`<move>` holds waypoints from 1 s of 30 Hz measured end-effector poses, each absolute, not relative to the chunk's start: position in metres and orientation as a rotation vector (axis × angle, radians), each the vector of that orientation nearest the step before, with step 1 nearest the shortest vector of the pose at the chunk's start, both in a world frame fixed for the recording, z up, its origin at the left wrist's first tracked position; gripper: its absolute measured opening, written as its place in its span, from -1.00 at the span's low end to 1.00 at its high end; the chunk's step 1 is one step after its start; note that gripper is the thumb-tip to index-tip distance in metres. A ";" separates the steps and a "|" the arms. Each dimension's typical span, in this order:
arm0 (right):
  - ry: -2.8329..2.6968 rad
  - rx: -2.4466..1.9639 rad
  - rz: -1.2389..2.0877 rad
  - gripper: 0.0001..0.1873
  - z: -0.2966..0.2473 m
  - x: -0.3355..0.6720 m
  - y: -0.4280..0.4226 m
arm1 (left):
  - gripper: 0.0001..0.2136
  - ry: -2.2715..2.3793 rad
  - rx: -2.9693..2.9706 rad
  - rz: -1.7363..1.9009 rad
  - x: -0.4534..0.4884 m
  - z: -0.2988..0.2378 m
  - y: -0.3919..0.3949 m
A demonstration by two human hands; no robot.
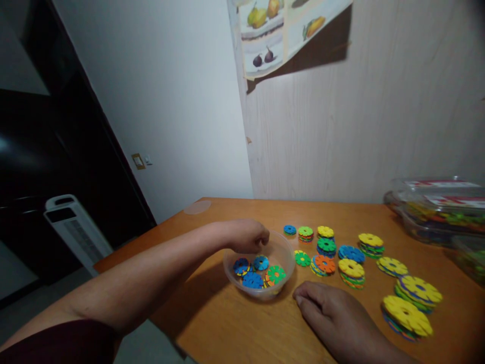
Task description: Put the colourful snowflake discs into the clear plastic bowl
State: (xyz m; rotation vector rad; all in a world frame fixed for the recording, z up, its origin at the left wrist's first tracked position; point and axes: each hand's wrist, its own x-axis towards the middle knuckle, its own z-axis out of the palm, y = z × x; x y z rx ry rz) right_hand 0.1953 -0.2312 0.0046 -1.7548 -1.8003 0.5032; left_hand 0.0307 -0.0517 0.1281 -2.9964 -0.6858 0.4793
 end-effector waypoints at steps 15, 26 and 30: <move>-1.834 -1.798 0.535 -0.68 0.006 0.195 -0.228 | -0.56 -0.549 -2.974 0.962 0.059 0.119 -0.047; -1.852 -1.798 0.553 -0.68 0.006 0.195 -0.229 | -0.60 -0.599 -2.748 1.088 0.062 0.123 -0.050; -1.855 -1.796 0.536 -0.67 0.006 0.195 -0.229 | -0.58 -0.601 -2.859 0.944 0.056 0.128 -0.049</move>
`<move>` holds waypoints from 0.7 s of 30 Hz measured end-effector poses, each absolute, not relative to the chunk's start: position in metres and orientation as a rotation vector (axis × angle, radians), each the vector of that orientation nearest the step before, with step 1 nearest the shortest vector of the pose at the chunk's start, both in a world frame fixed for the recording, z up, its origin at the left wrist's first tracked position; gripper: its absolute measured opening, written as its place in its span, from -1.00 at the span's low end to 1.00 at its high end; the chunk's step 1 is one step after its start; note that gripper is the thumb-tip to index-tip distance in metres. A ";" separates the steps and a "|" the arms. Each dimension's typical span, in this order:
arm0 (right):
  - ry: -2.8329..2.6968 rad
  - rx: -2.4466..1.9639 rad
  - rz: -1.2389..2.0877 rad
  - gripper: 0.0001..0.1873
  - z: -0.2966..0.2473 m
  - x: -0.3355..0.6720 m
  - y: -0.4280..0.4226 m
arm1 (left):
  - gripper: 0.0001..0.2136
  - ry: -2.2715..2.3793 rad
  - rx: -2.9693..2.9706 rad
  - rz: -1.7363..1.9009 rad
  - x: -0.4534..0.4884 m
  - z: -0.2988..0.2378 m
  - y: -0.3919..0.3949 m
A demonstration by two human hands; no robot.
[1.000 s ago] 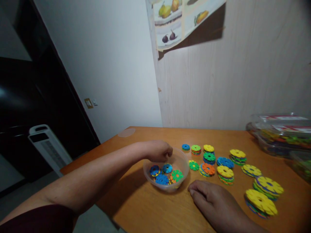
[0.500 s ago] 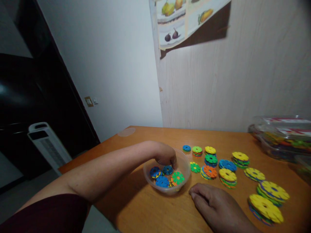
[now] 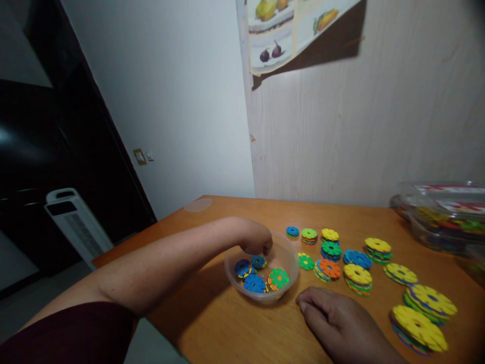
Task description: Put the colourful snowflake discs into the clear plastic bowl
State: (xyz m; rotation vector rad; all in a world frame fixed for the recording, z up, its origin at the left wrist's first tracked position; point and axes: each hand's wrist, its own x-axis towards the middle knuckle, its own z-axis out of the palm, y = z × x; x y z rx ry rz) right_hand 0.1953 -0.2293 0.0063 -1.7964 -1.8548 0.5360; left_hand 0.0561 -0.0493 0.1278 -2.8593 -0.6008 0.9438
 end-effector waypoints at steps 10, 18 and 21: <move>-1.863 -1.785 0.544 -0.68 0.006 0.196 -0.229 | -0.67 -0.563 -2.941 1.056 0.050 0.121 -0.043; -1.868 -1.784 0.542 -0.66 0.005 0.196 -0.228 | -0.66 -0.630 -2.857 1.054 0.052 0.122 -0.047; -1.854 -1.794 0.544 -0.66 0.005 0.196 -0.229 | -0.73 -0.656 -2.852 1.027 0.052 0.123 -0.051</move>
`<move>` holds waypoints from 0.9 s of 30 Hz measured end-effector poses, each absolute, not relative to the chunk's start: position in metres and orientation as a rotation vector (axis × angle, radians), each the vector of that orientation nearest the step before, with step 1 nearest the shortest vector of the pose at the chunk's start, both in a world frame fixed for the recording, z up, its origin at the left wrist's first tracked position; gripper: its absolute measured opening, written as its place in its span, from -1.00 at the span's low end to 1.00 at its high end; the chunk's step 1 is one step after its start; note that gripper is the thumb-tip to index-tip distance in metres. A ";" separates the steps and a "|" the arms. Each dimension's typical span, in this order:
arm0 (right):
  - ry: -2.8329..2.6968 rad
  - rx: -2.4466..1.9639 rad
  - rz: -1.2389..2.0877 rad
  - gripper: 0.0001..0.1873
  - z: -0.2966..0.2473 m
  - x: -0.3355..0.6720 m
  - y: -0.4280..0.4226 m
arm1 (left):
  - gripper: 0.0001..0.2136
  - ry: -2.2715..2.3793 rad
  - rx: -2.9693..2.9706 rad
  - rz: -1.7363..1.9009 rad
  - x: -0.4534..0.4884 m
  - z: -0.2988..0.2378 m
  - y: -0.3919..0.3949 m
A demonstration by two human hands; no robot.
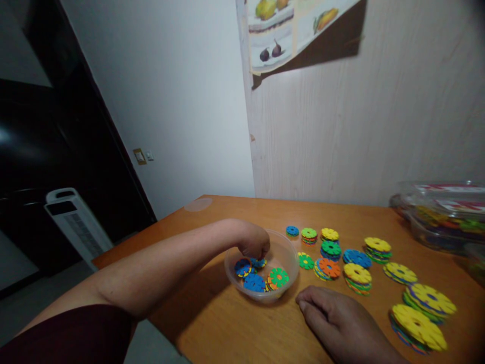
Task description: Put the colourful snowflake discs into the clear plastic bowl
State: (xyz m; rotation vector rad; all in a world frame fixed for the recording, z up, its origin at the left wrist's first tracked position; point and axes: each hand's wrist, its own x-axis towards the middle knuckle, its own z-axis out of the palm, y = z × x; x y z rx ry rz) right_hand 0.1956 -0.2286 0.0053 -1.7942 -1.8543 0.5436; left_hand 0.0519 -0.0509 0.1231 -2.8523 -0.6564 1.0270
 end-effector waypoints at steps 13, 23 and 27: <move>-1.852 -1.785 0.545 -0.67 0.008 0.195 -0.229 | -0.77 -0.708 -2.798 1.013 0.052 0.124 -0.054; -1.852 -1.766 0.551 -0.68 0.003 0.197 -0.229 | -0.70 -0.670 -2.786 1.118 0.053 0.125 -0.059; -1.841 -1.762 0.556 -0.68 0.003 0.198 -0.229 | -0.72 -0.714 -2.799 1.111 0.052 0.124 -0.059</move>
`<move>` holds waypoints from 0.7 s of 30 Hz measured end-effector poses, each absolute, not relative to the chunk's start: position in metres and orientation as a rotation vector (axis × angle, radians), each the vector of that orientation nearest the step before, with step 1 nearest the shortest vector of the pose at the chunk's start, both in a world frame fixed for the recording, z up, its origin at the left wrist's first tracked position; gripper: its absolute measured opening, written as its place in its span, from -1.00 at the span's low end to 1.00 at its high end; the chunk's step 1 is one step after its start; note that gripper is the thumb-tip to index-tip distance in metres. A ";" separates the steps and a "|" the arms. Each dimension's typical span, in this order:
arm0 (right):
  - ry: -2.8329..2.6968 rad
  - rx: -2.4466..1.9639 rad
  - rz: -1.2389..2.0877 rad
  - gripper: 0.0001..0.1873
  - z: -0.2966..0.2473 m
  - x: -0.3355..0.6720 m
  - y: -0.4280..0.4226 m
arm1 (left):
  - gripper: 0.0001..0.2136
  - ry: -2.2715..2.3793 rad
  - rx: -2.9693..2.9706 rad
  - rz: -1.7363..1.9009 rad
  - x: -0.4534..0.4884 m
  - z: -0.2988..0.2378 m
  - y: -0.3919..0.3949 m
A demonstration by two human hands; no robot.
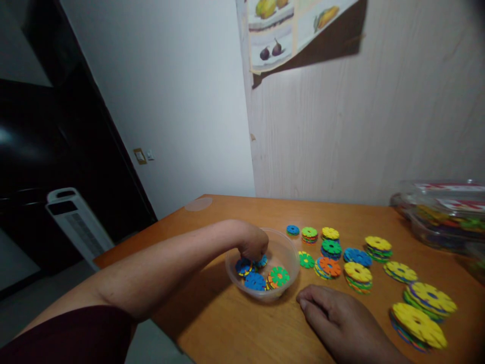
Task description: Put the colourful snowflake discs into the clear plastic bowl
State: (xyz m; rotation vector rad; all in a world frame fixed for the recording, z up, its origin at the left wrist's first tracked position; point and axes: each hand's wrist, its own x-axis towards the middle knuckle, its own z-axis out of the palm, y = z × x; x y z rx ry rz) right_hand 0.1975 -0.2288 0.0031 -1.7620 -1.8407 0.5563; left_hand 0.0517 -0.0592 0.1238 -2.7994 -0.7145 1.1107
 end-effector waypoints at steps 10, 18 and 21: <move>-1.846 -1.788 0.529 -0.67 0.012 0.193 -0.231 | -0.75 -0.716 -2.949 0.477 0.063 0.158 -0.025; -1.872 -1.810 0.480 -0.69 0.011 0.192 -0.229 | -0.64 -0.740 -2.959 0.441 0.124 0.133 0.008; -1.888 -1.793 0.457 -0.70 0.009 0.193 -0.229 | -0.52 -0.690 -2.946 0.567 0.142 0.120 0.014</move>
